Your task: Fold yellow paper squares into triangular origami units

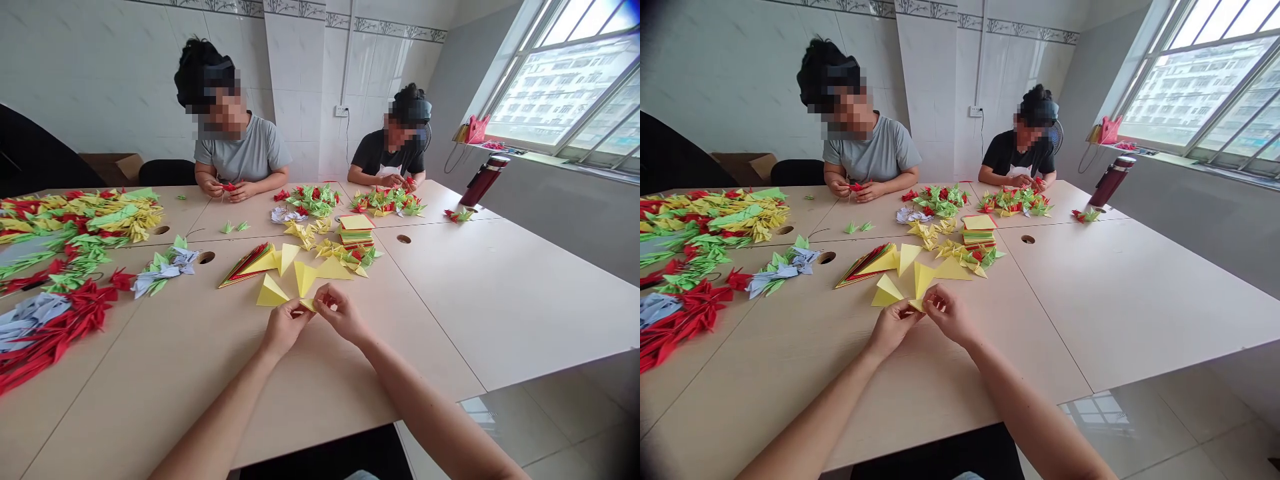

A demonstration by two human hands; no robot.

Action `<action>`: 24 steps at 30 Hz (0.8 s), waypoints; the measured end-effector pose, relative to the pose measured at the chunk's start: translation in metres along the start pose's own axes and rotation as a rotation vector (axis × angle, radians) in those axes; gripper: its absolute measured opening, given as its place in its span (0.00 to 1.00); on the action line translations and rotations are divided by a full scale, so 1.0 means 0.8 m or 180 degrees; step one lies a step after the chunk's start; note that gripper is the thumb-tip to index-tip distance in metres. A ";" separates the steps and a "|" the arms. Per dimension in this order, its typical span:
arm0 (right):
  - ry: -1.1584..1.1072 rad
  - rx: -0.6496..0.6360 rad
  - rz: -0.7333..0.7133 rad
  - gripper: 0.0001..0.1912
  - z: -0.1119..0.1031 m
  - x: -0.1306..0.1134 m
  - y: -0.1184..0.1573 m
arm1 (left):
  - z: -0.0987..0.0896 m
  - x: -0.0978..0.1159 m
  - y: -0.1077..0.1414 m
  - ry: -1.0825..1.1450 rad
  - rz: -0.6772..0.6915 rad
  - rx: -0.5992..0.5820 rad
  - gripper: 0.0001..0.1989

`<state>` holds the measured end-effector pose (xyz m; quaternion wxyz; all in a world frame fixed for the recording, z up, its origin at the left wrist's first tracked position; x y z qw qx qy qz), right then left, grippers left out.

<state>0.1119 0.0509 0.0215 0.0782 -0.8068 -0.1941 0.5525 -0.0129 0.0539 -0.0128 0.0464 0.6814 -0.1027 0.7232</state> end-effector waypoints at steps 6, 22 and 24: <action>0.0252 -0.0134 -0.0256 0.09 -0.003 -0.011 -0.001 | -0.001 0.008 0.000 0.0567 -0.0033 0.0042 0.11; -0.0421 0.0074 0.0385 0.11 -0.003 0.013 -0.001 | -0.014 0.026 0.004 -0.0159 0.0281 0.0359 0.12; -0.0612 -0.0004 0.0425 0.12 -0.001 0.016 -0.001 | -0.014 0.029 0.005 -0.0271 0.0322 0.0357 0.12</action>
Point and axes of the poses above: each hand's wrist, its own y-axis away from the middle knuckle, its own z-axis out of the palm, x = y × z, the point moved 7 cm from there along -y, towards the middle knuckle, and after that the axes turned 10 degrees about y, right-handed, at the moved point
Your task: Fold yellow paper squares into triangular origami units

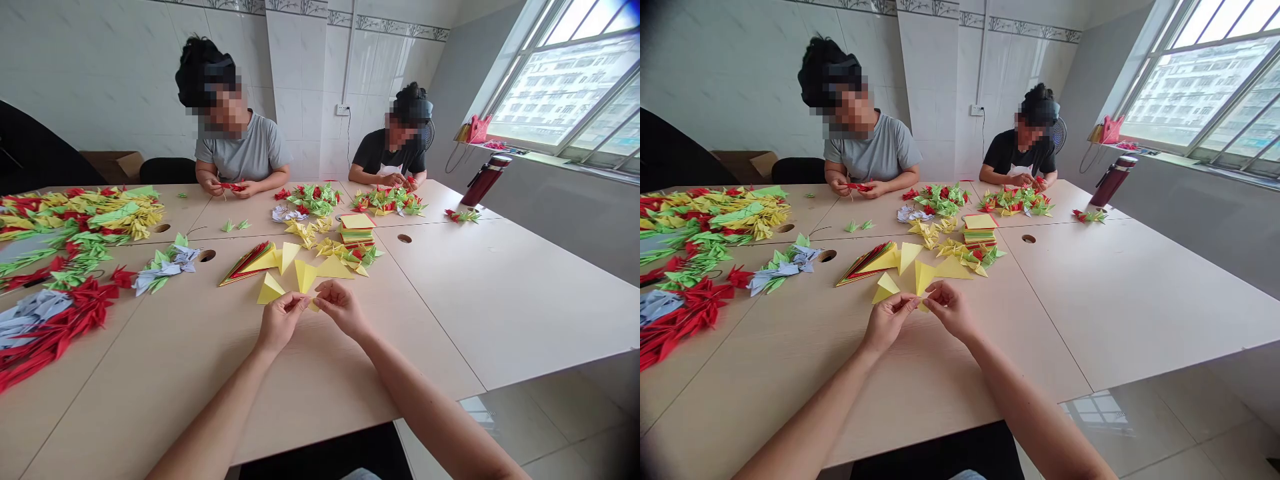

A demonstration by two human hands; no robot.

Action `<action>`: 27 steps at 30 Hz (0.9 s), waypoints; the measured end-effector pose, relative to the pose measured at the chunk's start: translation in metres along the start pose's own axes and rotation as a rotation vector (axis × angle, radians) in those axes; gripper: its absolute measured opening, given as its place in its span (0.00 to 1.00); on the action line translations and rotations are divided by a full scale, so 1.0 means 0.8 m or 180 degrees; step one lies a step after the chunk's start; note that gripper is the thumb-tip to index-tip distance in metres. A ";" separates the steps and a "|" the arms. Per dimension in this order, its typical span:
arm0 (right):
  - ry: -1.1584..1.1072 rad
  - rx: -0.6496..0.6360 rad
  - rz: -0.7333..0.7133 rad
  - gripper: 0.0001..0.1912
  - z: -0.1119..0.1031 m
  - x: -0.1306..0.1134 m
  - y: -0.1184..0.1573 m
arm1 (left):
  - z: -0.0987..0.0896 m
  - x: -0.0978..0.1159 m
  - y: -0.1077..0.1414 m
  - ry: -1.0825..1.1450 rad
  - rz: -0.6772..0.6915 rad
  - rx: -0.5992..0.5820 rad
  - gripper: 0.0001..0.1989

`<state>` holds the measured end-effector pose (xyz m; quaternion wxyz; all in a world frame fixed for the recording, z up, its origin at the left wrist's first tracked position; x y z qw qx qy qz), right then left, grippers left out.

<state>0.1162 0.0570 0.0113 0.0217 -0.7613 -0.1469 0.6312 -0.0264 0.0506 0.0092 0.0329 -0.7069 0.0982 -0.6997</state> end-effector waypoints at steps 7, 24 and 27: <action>-0.0164 -0.0181 0.0340 0.14 0.003 0.009 -0.003 | 0.007 -0.008 0.000 0.0501 -0.0084 0.0043 0.14; 0.0640 0.0175 -0.0369 0.11 -0.001 -0.024 0.006 | 0.010 -0.012 0.003 0.0809 -0.0575 -0.0108 0.16; 0.0637 0.0108 -0.0478 0.11 -0.001 -0.032 0.007 | 0.002 -0.004 0.002 0.0263 -0.0211 0.0011 0.12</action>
Point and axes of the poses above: each hand's wrist, its own y-axis away from the middle knuckle, its own z-axis out of the palm, x = y × z, the point moved 7 cm from there along -y, towards the middle knuckle, and after that the axes turned 10 degrees about y, right-handed, at the moved point
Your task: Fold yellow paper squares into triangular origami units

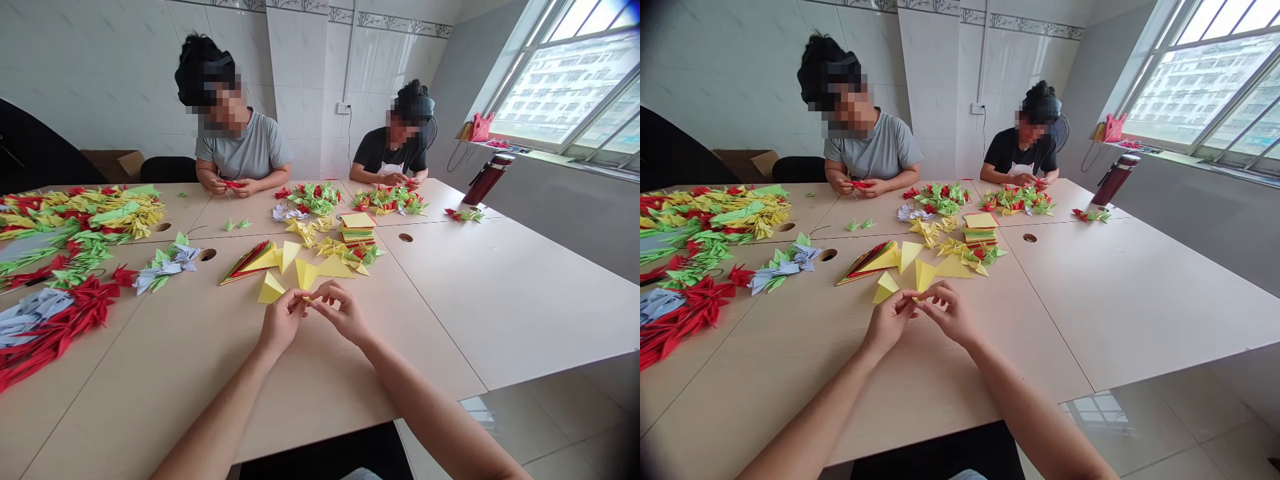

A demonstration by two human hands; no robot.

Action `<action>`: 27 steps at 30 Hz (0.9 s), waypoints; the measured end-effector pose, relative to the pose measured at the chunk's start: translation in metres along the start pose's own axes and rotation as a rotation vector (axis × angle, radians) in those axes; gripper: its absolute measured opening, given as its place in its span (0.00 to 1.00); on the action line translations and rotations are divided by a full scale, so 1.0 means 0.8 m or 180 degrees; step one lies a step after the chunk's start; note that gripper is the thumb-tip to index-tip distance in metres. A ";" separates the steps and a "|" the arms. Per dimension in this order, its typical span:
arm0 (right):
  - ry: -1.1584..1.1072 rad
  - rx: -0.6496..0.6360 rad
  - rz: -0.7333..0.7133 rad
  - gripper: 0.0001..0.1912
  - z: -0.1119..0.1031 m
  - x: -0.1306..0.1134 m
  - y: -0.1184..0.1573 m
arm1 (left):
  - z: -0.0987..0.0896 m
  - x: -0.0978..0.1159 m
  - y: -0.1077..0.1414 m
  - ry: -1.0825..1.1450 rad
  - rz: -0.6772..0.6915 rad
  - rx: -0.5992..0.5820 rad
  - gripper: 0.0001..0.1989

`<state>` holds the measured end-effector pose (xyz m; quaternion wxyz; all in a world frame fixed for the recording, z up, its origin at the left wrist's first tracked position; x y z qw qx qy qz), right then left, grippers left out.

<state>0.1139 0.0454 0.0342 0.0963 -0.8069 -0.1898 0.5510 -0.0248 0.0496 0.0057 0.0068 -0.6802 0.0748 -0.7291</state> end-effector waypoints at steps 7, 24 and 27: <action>-0.0910 -0.0601 0.0721 0.12 0.015 0.028 0.002 | -0.005 0.021 0.000 -0.0808 0.0472 0.0086 0.10; -0.0616 -0.0286 0.0429 0.14 0.010 0.027 -0.002 | 0.009 0.011 0.000 -0.0056 0.0141 -0.0404 0.11; -0.0927 -0.0212 0.0584 0.13 0.011 0.036 -0.003 | 0.006 0.006 -0.001 -0.0005 0.0121 -0.0308 0.11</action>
Point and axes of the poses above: each hand's wrist, its own y-axis away from the middle knuckle, its own z-axis out of the palm, x = y × z, the point moved 7 cm from there along -y, towards the middle knuckle, and after that the axes turned 10 degrees about y, right-handed, at the moved point
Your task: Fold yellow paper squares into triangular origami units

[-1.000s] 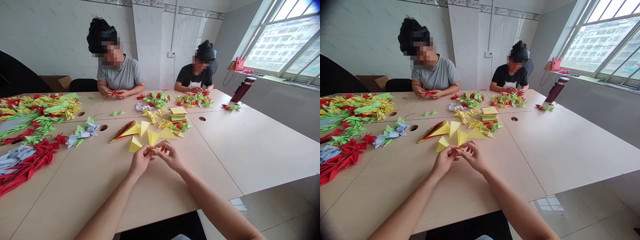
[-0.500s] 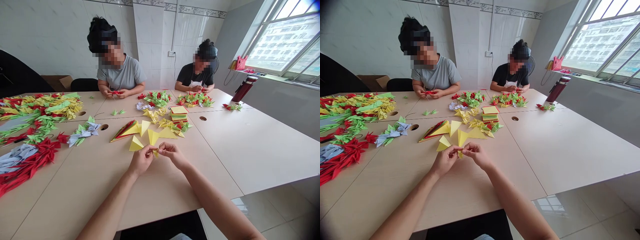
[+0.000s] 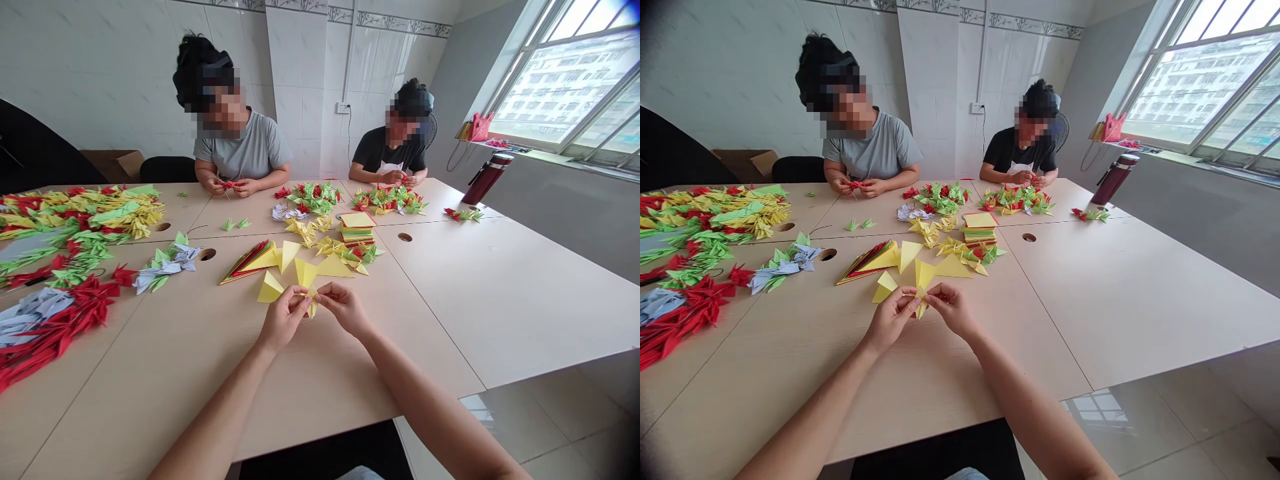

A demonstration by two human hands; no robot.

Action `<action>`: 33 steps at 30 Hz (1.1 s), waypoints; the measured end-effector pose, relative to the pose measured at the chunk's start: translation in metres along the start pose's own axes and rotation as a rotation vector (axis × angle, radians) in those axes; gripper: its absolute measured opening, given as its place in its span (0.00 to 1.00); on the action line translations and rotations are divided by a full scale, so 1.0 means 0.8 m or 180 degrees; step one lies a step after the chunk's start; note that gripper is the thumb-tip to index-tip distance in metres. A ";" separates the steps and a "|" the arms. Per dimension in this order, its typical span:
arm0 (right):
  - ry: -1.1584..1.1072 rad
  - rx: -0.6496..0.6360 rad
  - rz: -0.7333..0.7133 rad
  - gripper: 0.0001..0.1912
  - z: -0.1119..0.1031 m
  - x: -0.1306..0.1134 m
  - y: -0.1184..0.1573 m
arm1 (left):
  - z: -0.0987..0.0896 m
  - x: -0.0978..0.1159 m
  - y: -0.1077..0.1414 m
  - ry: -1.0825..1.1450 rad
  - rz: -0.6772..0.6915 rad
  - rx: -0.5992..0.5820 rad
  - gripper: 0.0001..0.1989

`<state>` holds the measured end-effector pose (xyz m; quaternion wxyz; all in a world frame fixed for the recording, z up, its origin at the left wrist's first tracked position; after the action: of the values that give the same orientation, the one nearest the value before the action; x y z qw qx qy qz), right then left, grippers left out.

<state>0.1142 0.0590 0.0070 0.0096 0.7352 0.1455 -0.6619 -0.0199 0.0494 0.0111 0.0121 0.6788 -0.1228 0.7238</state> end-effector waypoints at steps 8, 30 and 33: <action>-0.0311 0.0250 0.0380 0.13 0.003 0.008 0.001 | -0.015 -0.001 -0.002 -0.0559 0.0199 0.0420 0.11; -0.1235 -0.0035 0.0785 0.13 0.018 0.017 0.006 | 0.009 -0.023 -0.002 0.0871 -0.0427 0.0054 0.15; -0.0627 0.0071 0.0609 0.12 0.015 0.012 0.007 | 0.004 -0.021 -0.003 0.0700 -0.0380 0.0059 0.12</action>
<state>0.1048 0.0535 -0.0049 0.0788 0.6773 0.0657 -0.7285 -0.0150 0.0537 -0.0046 0.0623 0.6016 -0.0734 0.7930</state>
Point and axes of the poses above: each hand's wrist, its own y-axis away from the middle knuckle, its own z-axis out of the palm, x = y × z, the point moved 7 cm from there along -y, towards the middle knuckle, and after that the axes turned 10 degrees about y, right-handed, at the moved point
